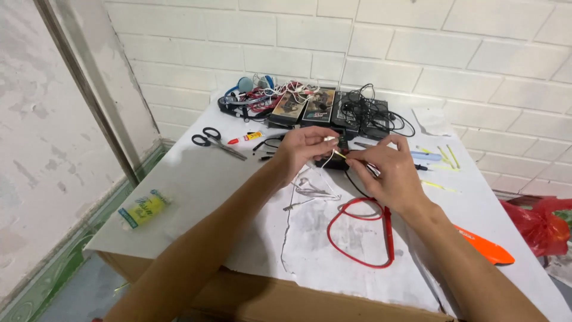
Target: Testing earphone wires and components using a digital multimeter on a workbench.
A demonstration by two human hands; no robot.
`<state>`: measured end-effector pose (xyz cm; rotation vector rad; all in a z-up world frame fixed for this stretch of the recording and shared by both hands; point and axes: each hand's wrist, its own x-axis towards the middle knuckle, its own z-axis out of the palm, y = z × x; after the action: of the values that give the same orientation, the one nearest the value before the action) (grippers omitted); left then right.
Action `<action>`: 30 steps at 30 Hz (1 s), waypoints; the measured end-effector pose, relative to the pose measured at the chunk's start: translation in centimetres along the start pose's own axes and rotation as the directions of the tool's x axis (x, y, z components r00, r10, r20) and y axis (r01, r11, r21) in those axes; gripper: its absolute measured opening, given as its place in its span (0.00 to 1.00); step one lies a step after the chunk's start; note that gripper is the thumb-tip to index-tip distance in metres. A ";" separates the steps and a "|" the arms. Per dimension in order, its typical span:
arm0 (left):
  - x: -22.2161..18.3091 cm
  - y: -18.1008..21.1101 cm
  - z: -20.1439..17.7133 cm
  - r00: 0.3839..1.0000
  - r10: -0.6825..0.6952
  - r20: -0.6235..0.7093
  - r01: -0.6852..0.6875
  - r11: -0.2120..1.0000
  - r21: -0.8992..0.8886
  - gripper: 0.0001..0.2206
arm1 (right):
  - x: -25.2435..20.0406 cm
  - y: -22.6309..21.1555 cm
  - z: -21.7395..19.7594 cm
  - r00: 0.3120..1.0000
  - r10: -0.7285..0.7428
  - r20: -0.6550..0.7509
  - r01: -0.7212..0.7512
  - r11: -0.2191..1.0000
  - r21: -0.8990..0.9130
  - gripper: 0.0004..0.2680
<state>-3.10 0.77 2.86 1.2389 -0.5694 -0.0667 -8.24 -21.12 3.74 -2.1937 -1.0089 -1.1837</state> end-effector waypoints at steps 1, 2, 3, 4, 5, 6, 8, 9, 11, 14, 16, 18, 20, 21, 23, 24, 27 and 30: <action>-0.1 0.0 -0.2 1.000 0.003 0.001 -0.003 1.000 0.000 0.17 | 0.0 0.0 0.1 1.000 -0.003 -0.001 0.003 1.000 -0.002 0.03; -0.1 0.0 -0.3 1.000 0.010 -0.007 -0.010 0.999 0.044 0.17 | 0.1 0.0 0.1 1.000 -0.005 -0.018 0.005 1.000 -0.008 0.03; -0.1 0.0 -0.5 1.000 0.018 -0.016 -0.016 0.996 0.089 0.16 | 0.2 0.0 0.1 0.999 -0.007 -0.034 0.006 1.000 -0.015 0.03; 0.0 0.1 -0.3 1.000 0.016 -0.012 -0.015 0.996 0.088 0.16 | 0.2 -0.1 0.0 0.999 -0.004 -0.035 0.004 1.000 -0.017 0.03; 0.0 0.2 -0.1 1.000 0.025 -0.006 -0.025 0.996 0.090 0.16 | 0.2 -0.1 0.0 1.000 -0.019 -0.024 0.019 1.000 -0.012 0.03; -0.1 0.0 0.1 1.000 0.029 -0.002 -0.029 0.996 0.089 0.16 | 0.0 -0.3 0.0 0.999 -0.031 -0.009 0.031 1.000 -0.005 0.03; 0.1 -0.4 0.0 0.999 0.039 0.008 -0.040 0.995 0.097 0.15 | -0.1 -0.1 0.0 1.000 -0.020 0.004 0.020 1.000 0.006 0.03; 0.1 -0.5 -0.2 0.998 0.055 0.016 -0.056 0.993 0.108 0.15 | -0.1 0.0 0.1 1.000 -0.016 0.014 0.016 1.000 0.017 0.03; 0.1 -0.1 0.0 0.998 0.058 0.017 -0.059 0.993 0.104 0.15 | 0.2 -0.3 0.2 0.999 -0.029 0.020 0.029 1.000 0.009 0.03; -0.3 0.3 0.4 0.999 0.044 0.004 -0.044 0.995 0.091 0.15 | 0.2 -1.2 -0.1 0.999 -0.021 0.049 0.020 1.000 0.009 0.03; -0.4 0.4 0.5 0.999 0.029 -0.013 -0.028 0.996 0.090 0.15 | 0.2 -1.5 -0.1 0.998 -0.004 0.065 0.002 1.000 0.024 0.03; -0.3 0.2 0.5 1.000 0.023 -0.016 -0.022 0.997 0.075 0.14 | 0.0 -1.3 0.2 0.997 -0.002 0.072 0.000 0.999 0.034 0.03; -0.2 0.4 0.6 0.999 0.031 -0.017 -0.029 0.996 0.086 0.13 | 0.2 -1.4 0.0 0.997 -0.009 0.073 0.007 0.999 0.031 0.03; -0.2 0.4 0.7 0.999 0.036 -0.016 -0.034 0.995 0.096 0.13 | 0.2 -1.4 -0.1 0.997 -0.013 0.076 0.011 1.000 0.026 0.03; -0.3 0.4 0.7 0.999 0.035 -0.028 -0.032 0.996 0.085 0.13 | 0.0 -1.4 0.0 0.996 0.000 0.084 -0.003 0.999 0.036 0.03; -0.3 0.5 0.7 0.998 0.042 -0.041 -0.039 0.996 0.078 0.13 | 0.0 -1.4 0.0 0.996 0.004 0.086 -0.008 0.999 0.046 0.03; -0.4 0.9 0.8 0.999 0.019 -0.049 -0.016 0.997 0.071 0.14 | 0.1 -1.4 0.0 0.995 -0.012 0.104 0.010 1.000 0.018 0.03; -0.3 0.7 0.9 0.998 0.029 -0.057 -0.025 0.998 0.060 0.15 | 0.1 -1.0 0.1 0.992 -0.028 0.124 0.028 1.000 0.007 0.03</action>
<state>-3.93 0.38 3.55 1.2859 -0.5413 0.0085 -8.93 -20.37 3.79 -2.2795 -1.0949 -1.0663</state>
